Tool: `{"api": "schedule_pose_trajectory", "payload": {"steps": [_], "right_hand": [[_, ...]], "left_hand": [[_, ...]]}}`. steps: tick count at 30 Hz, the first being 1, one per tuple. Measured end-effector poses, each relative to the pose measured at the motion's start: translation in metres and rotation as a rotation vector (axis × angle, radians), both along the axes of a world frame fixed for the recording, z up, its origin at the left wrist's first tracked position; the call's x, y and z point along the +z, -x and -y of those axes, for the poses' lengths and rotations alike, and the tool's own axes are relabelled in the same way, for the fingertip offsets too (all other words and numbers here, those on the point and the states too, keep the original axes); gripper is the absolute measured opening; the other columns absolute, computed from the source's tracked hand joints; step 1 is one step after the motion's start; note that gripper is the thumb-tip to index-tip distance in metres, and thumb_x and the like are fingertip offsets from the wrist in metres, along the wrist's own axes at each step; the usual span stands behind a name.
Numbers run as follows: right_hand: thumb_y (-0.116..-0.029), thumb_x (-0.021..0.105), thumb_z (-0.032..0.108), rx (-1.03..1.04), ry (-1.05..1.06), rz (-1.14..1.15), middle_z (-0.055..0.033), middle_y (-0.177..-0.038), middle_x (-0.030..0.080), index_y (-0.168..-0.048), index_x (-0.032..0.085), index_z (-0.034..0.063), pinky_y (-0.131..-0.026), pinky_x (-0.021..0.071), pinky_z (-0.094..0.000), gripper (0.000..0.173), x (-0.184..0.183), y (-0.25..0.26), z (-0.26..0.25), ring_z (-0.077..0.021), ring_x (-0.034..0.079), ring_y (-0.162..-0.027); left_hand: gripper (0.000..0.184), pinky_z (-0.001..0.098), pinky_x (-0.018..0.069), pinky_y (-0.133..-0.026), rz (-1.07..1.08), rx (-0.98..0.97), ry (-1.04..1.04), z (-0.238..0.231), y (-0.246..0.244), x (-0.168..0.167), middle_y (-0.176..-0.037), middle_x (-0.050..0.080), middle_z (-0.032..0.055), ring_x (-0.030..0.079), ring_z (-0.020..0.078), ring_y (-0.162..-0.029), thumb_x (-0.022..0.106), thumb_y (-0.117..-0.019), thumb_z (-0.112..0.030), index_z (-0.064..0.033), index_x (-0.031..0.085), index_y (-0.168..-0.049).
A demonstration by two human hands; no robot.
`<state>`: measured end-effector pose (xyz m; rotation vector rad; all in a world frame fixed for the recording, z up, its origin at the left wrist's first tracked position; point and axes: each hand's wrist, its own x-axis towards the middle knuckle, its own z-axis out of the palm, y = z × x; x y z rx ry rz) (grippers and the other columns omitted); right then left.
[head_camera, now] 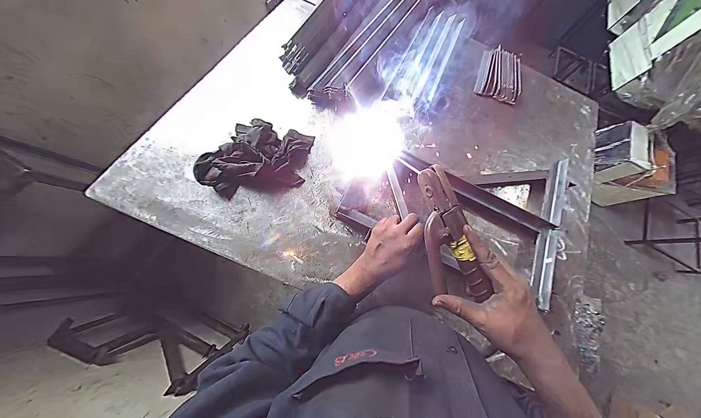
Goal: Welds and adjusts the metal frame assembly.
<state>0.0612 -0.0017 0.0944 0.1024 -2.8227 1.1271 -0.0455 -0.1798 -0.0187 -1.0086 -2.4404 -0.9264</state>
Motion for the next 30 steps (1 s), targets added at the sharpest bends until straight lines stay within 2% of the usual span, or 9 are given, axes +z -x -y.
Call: {"api": "schedule_pose_trajectory", "payload": {"steps": [4,8,11,14,21,23,25,27,30], "right_hand": [[-0.0713,0.082,0.068,-0.004,0.012,-0.01,-0.0113,-0.123,0.068,-0.152,0.05,0.0064,-0.08,0.0578,-0.022,0.107,-0.001,0.002,0.0,-0.0063,0.066,-0.095],[-0.072,0.084,0.065,-0.017,0.048,-0.014,-0.0118,-0.135,0.065,-0.151,0.049,0.0041,-0.097,0.0555,-0.0262,0.106,-0.004,0.005,0.002,-0.0093,0.065,-0.115],[-0.0717,0.085,0.064,-0.011,0.078,-0.006,-0.0132,-0.131,0.066,-0.15,0.05,0.0014,-0.09,0.0571,-0.0247,0.106,-0.007,0.007,0.002,-0.0088,0.066,-0.106],[-0.0729,0.086,0.061,0.021,0.096,-0.026,-0.0158,-0.137,0.063,-0.15,0.049,-0.0009,-0.097,0.0567,-0.0276,0.105,-0.009,0.007,0.001,-0.0123,0.065,-0.116],[-0.0729,0.082,0.068,0.001,0.014,-0.01,-0.0116,-0.126,0.068,-0.151,0.051,0.006,-0.088,0.0584,-0.029,0.105,-0.005,0.005,0.001,-0.0105,0.067,-0.104],[-0.0719,0.083,0.067,-0.031,0.024,-0.005,-0.0096,-0.126,0.069,-0.151,0.051,0.0085,-0.09,0.0579,-0.0287,0.104,-0.003,0.002,0.001,-0.0088,0.067,-0.105],[-0.0713,0.085,0.062,-0.065,0.076,-0.04,-0.0071,-0.125,0.07,-0.151,0.05,0.007,-0.086,0.0593,-0.0263,0.103,-0.001,-0.003,-0.001,-0.0048,0.068,-0.102],[-0.0716,0.09,0.054,-0.08,0.24,-0.093,-0.0077,-0.129,0.066,-0.151,0.044,-0.0013,-0.079,0.0597,-0.022,0.107,0.002,-0.009,-0.006,-0.0034,0.066,-0.094],[-0.0751,0.089,0.048,-0.15,0.456,-0.158,-0.002,-0.137,0.059,-0.156,0.032,0.0005,-0.083,0.0597,-0.0209,0.11,0.01,-0.02,-0.014,-0.0035,0.065,-0.099]], "left_hand": [[0.02,0.0415,0.0538,-0.061,0.004,-0.006,-0.008,0.0,0.001,0.0,-0.092,0.069,0.0114,0.066,0.0284,-0.073,0.054,-0.1028,-0.018,-0.0083,0.069,-0.094],[0.015,0.0431,0.056,-0.064,0.031,-0.023,0.004,0.002,0.0,0.001,-0.095,0.072,0.012,0.068,0.0292,-0.077,0.059,-0.0984,-0.013,-0.0074,0.072,-0.099],[0.019,0.0431,0.0554,-0.064,0.037,-0.031,-0.042,0.001,0.001,-0.001,-0.093,0.071,0.0122,0.067,0.0293,-0.076,0.056,-0.1022,-0.019,-0.0086,0.071,-0.098],[0.018,0.0425,0.0553,-0.063,0.037,-0.029,-0.022,0.001,0.001,-0.001,-0.094,0.071,0.0117,0.067,0.0287,-0.075,0.057,-0.1016,-0.019,-0.0084,0.071,-0.098],[0.018,0.0422,0.0545,-0.062,0.015,-0.027,-0.028,0.001,0.001,0.002,-0.091,0.07,0.0112,0.066,0.0282,-0.073,0.058,-0.1008,-0.019,-0.008,0.071,-0.098],[0.019,0.0459,0.0579,-0.073,0.135,-0.067,0.043,0.005,-0.001,0.006,-0.103,0.072,0.0127,0.07,0.0301,-0.088,0.06,-0.0999,-0.02,-0.0079,0.072,-0.106],[0.025,0.0503,0.0549,-0.092,0.35,-0.092,0.136,0.009,-0.003,0.017,-0.128,0.07,0.0132,0.069,0.0316,-0.111,0.058,-0.1028,-0.019,-0.0077,0.07,-0.122],[0.016,0.0422,0.0588,-0.07,0.112,-0.053,-0.052,0.006,0.006,0.011,-0.102,0.073,0.0129,0.071,0.0278,-0.084,0.061,-0.0992,-0.017,-0.0055,0.071,-0.093],[0.019,0.0372,0.06,-0.067,0.05,-0.031,-0.227,0.007,0.019,0.034,-0.092,0.074,0.012,0.071,0.0214,-0.076,0.067,-0.0948,-0.017,-0.0033,0.07,-0.082]]}}
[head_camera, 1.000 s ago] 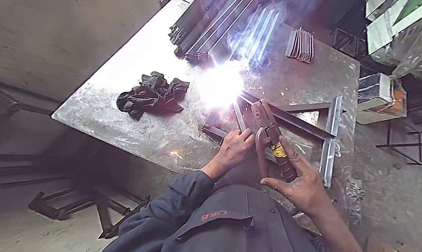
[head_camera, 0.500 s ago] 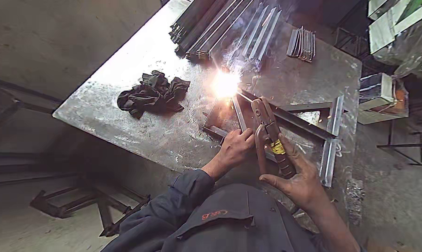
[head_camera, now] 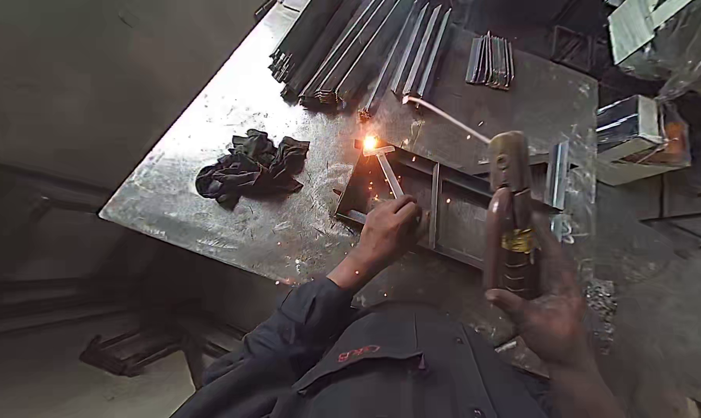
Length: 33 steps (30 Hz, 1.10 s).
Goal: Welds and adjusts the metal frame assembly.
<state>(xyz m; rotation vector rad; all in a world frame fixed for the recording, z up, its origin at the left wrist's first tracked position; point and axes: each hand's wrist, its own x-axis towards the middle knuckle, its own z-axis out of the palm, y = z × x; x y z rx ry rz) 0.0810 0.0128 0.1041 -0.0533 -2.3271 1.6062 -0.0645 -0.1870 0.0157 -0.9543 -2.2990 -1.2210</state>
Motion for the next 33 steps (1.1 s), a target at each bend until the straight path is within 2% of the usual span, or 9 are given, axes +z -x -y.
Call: {"api": "schedule_pose_trajectory", "payload": {"steps": [2,5,9,12,15,17,25,29,33], "right_hand": [[-0.0767,0.086,0.052,-0.075,0.097,-0.022,-0.0028,-0.131,0.062,-0.159,0.025,0.0049,-0.076,0.0618,-0.0259,0.113,0.001,-0.01,-0.008,-0.0092,0.068,-0.095],[-0.0801,0.08,0.06,-0.199,0.209,-0.004,-0.0057,-0.115,0.065,-0.162,0.017,0.0111,-0.052,0.058,-0.0282,0.114,0.004,-0.027,-0.019,-0.0133,0.066,-0.071],[-0.087,0.074,0.059,-0.305,0.3,-0.026,-0.005,-0.109,0.064,-0.163,0.011,0.0141,-0.047,0.0569,-0.0273,0.108,0.0,-0.057,-0.022,-0.0147,0.064,-0.063],[-0.089,0.071,0.06,-0.401,0.337,-0.026,-0.0068,-0.108,0.065,-0.163,0.01,0.0125,-0.045,0.0565,-0.0292,0.107,-0.017,-0.085,-0.01,-0.0163,0.064,-0.061],[-0.0887,0.069,0.064,-0.479,0.404,-0.023,-0.0064,-0.107,0.065,-0.162,0.011,0.0138,-0.046,0.0559,-0.0285,0.106,-0.033,-0.113,0.01,-0.0157,0.064,-0.061],[-0.0878,0.067,0.067,-0.517,0.42,-0.022,-0.007,-0.106,0.066,-0.162,0.011,0.0134,-0.046,0.0557,-0.0293,0.108,-0.04,-0.128,0.02,-0.0167,0.064,-0.061],[-0.0859,0.066,0.071,-0.555,0.536,-0.02,-0.0085,-0.113,0.064,-0.16,0.017,0.0167,-0.045,0.0537,-0.0292,0.105,-0.049,-0.141,0.051,-0.0172,0.063,-0.062],[-0.084,0.068,0.071,-0.569,0.584,-0.026,-0.0093,-0.109,0.065,-0.148,0.036,0.0123,-0.045,0.0537,-0.0294,0.093,-0.044,-0.133,0.069,-0.0173,0.063,-0.06],[-0.0861,0.066,0.07,-0.552,0.541,-0.031,-0.0088,-0.106,0.066,-0.135,0.049,0.0109,-0.047,0.054,-0.0291,0.079,-0.036,-0.134,0.075,-0.0166,0.063,-0.06]], "left_hand": [[0.022,0.037,0.0605,-0.07,0.105,-0.015,-0.049,0.006,0.013,0.027,-0.09,0.073,0.0108,0.07,0.0183,-0.076,0.065,-0.098,-0.02,-0.0012,0.073,-0.09],[0.032,0.0338,0.0551,-0.069,0.289,-0.035,-0.096,0.015,0.049,0.064,-0.081,0.07,0.0032,0.064,0.0098,-0.07,0.065,-0.1007,-0.036,-0.0056,0.074,-0.097],[0.045,0.038,0.055,-0.071,0.2,-0.034,0.096,0.018,0.109,0.091,-0.081,0.069,0.0044,0.065,0.0127,-0.073,0.073,-0.0899,-0.051,-0.0061,0.07,-0.097],[0.038,0.0372,0.0534,-0.083,0.206,-0.072,0.034,0.013,0.149,0.09,-0.088,0.07,0.0052,0.066,0.0129,-0.084,0.071,-0.0933,-0.042,-0.0034,0.071,-0.096],[0.019,0.0317,0.0615,-0.064,0.455,-0.264,-0.305,0.0,0.181,0.086,-0.069,0.065,-0.0046,0.067,0.0085,-0.061,0.063,-0.1006,-0.022,-0.0098,0.058,-0.086],[0.02,0.0308,0.0561,-0.053,0.647,-0.404,-0.421,-0.007,0.189,0.09,-0.06,0.056,-0.0038,0.056,0.0109,-0.049,0.059,-0.1033,-0.016,-0.0115,0.054,-0.084],[0.039,0.0223,0.0406,-0.039,1.133,-0.751,-0.117,-0.039,0.158,0.127,-0.051,0.04,-0.003,0.04,0.0084,-0.039,0.052,-0.1064,-0.016,-0.0135,0.044,-0.068],[0.026,0.024,0.0448,-0.039,1.112,-0.755,0.061,-0.047,0.148,0.102,-0.051,0.044,-0.0019,0.045,0.0094,-0.039,0.055,-0.1046,-0.013,-0.0101,0.048,-0.08],[0.027,0.0259,0.0416,-0.04,1.106,-0.666,0.24,-0.057,0.14,0.071,-0.052,0.043,-0.0017,0.044,0.0102,-0.04,0.056,-0.0995,-0.014,-0.0116,0.047,-0.074]]}}
